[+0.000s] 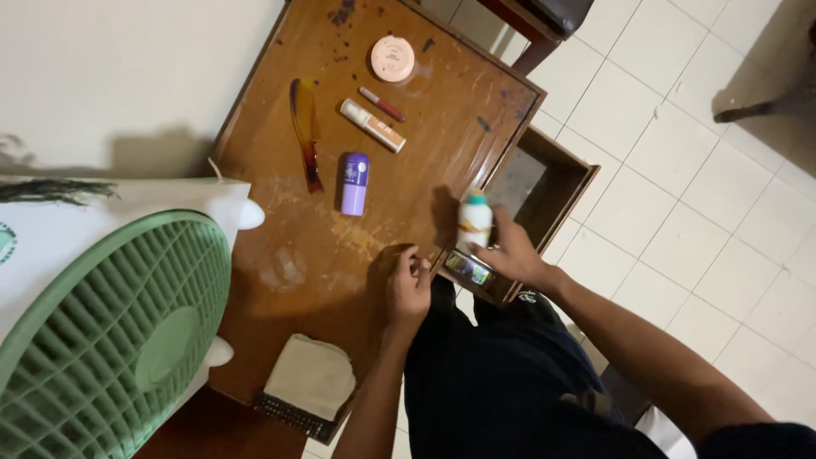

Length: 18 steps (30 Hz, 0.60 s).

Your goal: The person cleans and tidies a room by smoothing a blanket, then organizing a dresser drawer by hand, placing bottles, boxes, tubes, lids, and a brush inside. Next, the person wipes a table and a remote with a paper towel, and finally sweeps the floor with a broom.

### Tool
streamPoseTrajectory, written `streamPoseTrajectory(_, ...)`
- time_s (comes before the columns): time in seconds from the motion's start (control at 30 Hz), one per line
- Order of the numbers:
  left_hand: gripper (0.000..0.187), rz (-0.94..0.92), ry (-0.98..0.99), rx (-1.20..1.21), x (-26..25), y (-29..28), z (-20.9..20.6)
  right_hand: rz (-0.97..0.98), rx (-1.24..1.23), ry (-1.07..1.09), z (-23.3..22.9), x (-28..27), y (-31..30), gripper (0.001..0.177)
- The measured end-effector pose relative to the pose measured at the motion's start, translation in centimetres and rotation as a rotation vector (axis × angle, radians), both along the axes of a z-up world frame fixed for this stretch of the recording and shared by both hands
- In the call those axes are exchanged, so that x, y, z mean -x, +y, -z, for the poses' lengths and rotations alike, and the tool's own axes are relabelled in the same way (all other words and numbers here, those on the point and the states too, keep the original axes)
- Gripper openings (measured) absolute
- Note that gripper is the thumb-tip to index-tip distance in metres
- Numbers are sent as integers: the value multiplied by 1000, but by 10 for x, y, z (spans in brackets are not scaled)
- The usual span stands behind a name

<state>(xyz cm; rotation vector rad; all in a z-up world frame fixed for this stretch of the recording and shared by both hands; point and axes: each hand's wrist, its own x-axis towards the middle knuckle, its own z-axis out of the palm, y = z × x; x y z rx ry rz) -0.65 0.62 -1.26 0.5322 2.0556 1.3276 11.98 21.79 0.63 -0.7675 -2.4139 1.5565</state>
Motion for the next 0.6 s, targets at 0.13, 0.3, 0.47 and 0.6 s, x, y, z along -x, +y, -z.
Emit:
streamPoseTrajectory(0.13,31,47,65,75,7,12,18,47,-25,-429,-27,-40,17,73)
streamPoseTrajectory(0.3,26,50,88,100,6,35,-1,-20,-170,-710,20,-74,35,66)
streamPoseTrajectory(0.47,22,43,120,127,-11,71,-35,-291,-310,-508,97,-76,61,73)
streamPoseTrajectory(0.6,23,88,108,156,-43,87,-28,-343,-278,-639,126,-60,70,76)
